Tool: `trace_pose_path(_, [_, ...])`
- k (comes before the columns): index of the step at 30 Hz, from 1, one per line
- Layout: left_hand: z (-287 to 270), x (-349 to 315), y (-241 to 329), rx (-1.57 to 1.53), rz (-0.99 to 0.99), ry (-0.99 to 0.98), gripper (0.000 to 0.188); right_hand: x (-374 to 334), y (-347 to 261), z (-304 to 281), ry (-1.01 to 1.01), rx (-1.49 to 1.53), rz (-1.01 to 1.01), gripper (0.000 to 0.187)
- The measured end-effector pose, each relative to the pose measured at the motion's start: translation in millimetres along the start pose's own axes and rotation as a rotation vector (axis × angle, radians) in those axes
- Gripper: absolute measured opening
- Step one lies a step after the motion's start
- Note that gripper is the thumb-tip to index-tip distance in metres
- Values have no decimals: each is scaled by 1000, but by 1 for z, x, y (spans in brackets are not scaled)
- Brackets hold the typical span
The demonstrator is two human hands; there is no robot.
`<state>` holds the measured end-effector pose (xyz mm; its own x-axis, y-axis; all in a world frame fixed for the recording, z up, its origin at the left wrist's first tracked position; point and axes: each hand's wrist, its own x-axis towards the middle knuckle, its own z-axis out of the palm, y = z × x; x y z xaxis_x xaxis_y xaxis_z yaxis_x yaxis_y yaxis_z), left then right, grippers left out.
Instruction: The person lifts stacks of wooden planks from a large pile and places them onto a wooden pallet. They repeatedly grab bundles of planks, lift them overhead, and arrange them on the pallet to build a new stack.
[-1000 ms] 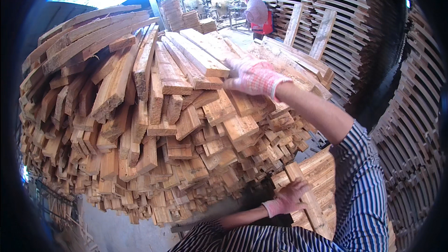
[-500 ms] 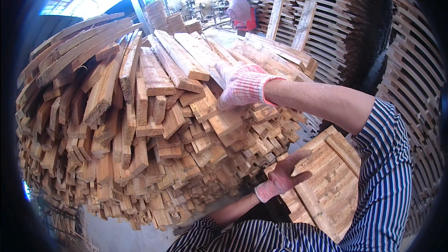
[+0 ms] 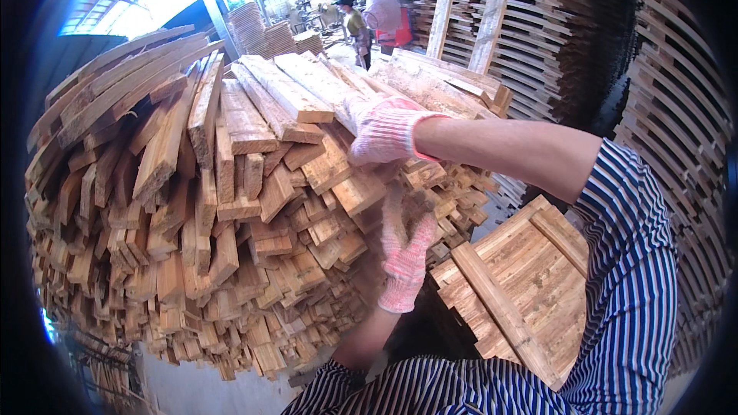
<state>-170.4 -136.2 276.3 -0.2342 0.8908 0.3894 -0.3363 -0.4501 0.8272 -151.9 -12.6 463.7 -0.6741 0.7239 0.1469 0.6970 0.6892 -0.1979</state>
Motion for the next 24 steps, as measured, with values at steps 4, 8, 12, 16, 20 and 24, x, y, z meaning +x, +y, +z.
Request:
trace_pose_path(4, [12, 8, -19, -8, 18, -74, 74, 19, 22, -2, -235, -267, 94, 84])
trace_pose_path(8, [2, 1, -26, -95, -114, -102, 71, -4, 16, -15, -91, 141, -3, 106])
trace_pose_path(12, [10, 7, -45, -197, -253, -175, 74, -8, 14, -13, -157, 48, 90, 107])
trace_pose_path(16, [26, 21, -36, -459, -335, -364, 96, -59, 62, -39, -217, 274, 142, 104])
trace_pose_path(20, [50, 42, -21, -629, -309, -332, 129, -205, 73, -54, -164, 194, 201, 101])
trace_pose_path(24, [58, 57, -13, -835, -127, -212, 121, -347, 81, -7, -220, 456, 328, 111])
